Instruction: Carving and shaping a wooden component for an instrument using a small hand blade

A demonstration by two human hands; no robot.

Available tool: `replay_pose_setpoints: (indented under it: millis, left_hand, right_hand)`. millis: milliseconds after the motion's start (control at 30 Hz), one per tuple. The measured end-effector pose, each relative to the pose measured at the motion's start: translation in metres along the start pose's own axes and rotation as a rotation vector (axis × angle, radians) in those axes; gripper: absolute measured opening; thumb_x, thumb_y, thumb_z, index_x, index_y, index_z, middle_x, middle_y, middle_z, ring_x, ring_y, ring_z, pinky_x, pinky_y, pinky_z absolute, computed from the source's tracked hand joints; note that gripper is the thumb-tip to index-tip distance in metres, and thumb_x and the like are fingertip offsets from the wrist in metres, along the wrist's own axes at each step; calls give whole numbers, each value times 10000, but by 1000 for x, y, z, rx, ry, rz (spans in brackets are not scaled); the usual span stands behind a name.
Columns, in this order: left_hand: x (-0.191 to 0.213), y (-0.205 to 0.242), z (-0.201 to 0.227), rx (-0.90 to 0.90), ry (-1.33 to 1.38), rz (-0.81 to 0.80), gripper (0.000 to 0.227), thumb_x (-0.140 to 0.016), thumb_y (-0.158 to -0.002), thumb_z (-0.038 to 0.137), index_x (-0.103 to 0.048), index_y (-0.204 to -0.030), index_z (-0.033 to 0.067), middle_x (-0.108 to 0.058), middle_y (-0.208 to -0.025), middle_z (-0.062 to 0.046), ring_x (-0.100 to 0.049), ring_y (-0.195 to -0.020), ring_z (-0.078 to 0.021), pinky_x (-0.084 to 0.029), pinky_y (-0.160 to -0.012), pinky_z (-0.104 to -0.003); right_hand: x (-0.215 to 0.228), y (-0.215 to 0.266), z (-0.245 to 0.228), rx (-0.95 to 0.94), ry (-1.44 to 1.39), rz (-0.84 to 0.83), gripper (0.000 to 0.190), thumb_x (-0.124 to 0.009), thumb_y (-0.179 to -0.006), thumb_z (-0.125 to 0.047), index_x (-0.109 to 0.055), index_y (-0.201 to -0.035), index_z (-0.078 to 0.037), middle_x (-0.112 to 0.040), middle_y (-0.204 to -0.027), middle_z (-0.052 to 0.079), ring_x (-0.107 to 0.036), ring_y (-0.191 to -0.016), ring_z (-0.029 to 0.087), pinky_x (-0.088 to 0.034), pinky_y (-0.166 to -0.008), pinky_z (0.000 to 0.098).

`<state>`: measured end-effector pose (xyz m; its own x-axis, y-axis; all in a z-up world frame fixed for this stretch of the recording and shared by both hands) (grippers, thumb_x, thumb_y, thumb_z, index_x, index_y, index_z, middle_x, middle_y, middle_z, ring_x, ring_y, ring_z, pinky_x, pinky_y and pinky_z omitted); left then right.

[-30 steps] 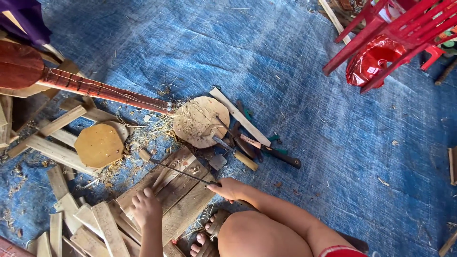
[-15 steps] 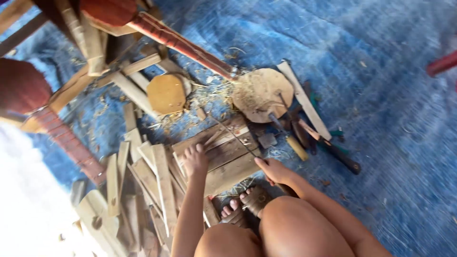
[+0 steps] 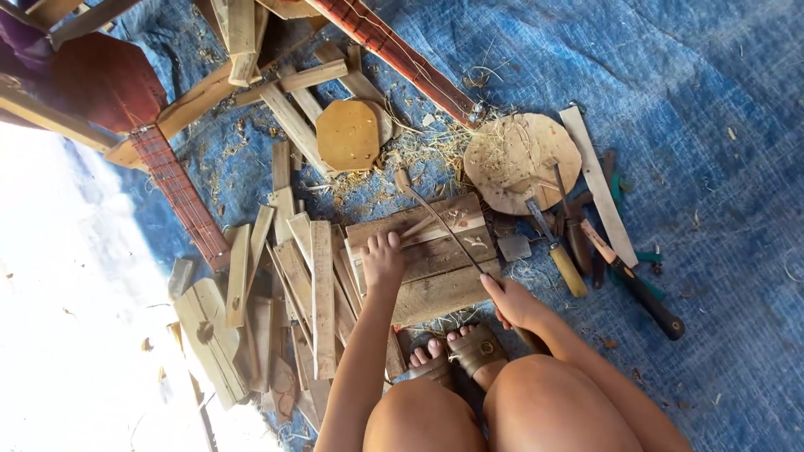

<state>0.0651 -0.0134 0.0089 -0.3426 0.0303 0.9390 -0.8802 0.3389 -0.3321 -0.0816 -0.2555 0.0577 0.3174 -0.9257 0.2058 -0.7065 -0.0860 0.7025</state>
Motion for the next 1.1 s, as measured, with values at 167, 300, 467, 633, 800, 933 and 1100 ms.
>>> replay_pose_setpoints:
  millis: [167, 300, 467, 633, 800, 933, 1100]
  left_hand:
    - [-8, 3, 0, 3, 20, -5, 111, -527, -856, 213, -531, -959, 175, -593, -961, -59, -558, -869, -273, -426, -665, -405]
    - [7, 0, 1, -14, 1, 9, 92, -524, -850, 221, -519, -932, 179, -560, -904, -43, -551, -853, -267, -434, -663, -401]
    - [18, -5, 5, -22, -22, 38, 97, -548, -833, 221, -504, -908, 177, -543, -864, -42, -547, -826, -263, -432, -655, -398]
    - [7, -2, 3, -36, -37, 46, 85, -540, -832, 186, -494, -903, 173, -531, -853, -39, -556, -825, -265, -440, -639, -400]
    - [-10, 2, 1, -18, -34, -3, 144, -554, -804, 255, -516, -932, 205, -563, -890, -23, -570, -861, -255, -456, -664, -400]
    - [-7, 1, 2, -2, -29, 7, 147, -563, -811, 233, -512, -944, 195, -558, -888, -28, -565, -854, -262, -454, -668, -404]
    - [-3, 2, 4, 0, -57, 5, 103, -555, -825, 226, -522, -921, 205, -561, -883, -27, -570, -858, -258, -453, -674, -401]
  right_hand:
    - [14, -7, 3, 19, 4, 92, 654, -391, -1090, -561, -652, -1068, 39, -678, -563, 121, -704, -431, 204, -616, -413, 329]
    - [25, 7, -26, 190, -70, 191, 521, -395, -1131, -435, -627, -934, -12, -672, -537, 125, -695, -422, 233, -589, -445, 369]
    - [7, -10, 17, 65, -23, 106, 611, -380, -1102, -531, -592, -1097, 42, -646, -540, 109, -657, -405, 191, -560, -399, 307]
    - [2, -16, 30, -18, -40, -3, 781, -350, -1100, -599, -512, -1384, 110, -663, -611, 126, -705, -478, 178, -625, -449, 300]
    - [13, 3, -15, 112, 22, 84, 615, -396, -1113, -504, -611, -1221, 62, -683, -631, 127, -713, -476, 182, -613, -477, 312]
    - [7, -6, -1, 106, 61, 92, 695, -375, -1099, -574, -604, -1235, 68, -698, -638, 126, -714, -472, 177, -617, -489, 306]
    - [2, -8, 25, 41, 45, 40, 748, -336, -1113, -573, -586, -1250, 118, -678, -641, 127, -712, -485, 170, -632, -507, 319]
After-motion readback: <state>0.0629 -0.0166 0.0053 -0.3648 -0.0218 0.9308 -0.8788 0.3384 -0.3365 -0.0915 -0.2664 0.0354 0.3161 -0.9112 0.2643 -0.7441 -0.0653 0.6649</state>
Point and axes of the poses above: each hand's wrist, its own y-axis away from the middle knuckle, its own x-axis out of the back of the hand, z = x × y, the point moved 7 cm from there along -y, towards the middle knuckle
